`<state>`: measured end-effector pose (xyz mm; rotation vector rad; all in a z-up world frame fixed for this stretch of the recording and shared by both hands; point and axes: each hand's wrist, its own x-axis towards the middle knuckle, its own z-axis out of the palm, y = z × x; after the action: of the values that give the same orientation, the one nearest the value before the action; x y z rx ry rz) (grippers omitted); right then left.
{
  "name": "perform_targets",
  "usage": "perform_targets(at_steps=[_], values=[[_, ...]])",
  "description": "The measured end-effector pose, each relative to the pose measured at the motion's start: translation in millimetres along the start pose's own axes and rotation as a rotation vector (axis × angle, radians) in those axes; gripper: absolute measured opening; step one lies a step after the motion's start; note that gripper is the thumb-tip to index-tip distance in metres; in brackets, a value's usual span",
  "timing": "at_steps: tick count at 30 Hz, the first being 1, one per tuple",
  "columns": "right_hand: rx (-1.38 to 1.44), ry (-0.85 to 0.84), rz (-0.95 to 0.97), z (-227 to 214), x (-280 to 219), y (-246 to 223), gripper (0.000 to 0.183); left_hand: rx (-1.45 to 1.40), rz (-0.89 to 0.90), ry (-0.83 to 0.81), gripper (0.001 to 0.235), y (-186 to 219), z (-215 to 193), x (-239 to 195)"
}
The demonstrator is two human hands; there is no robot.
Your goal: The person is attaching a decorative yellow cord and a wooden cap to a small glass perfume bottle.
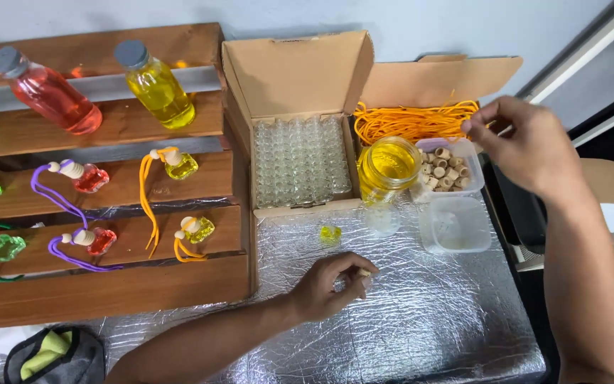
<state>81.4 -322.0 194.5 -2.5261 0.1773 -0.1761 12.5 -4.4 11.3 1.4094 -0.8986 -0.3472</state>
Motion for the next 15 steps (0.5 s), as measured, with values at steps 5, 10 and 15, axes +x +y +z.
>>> perform_targets(at_steps=[5, 10, 15], values=[[0.040, -0.074, -0.212, 32.7, -86.7, -24.4, 0.005, -0.028, -0.187, -0.002, 0.030, 14.1, 0.0, 4.2], [0.059, -0.296, -0.126, 66.5, -136.7, -62.3, 0.013, -0.037, -0.097, 0.092, 0.032, 5.8, 7.0, -1.0], [-0.053, -0.848, -0.255, 86.3, -154.2, -66.1, 0.018, 0.052, -0.075, -0.131, 0.059, 54.8, 1.6, -7.9]])
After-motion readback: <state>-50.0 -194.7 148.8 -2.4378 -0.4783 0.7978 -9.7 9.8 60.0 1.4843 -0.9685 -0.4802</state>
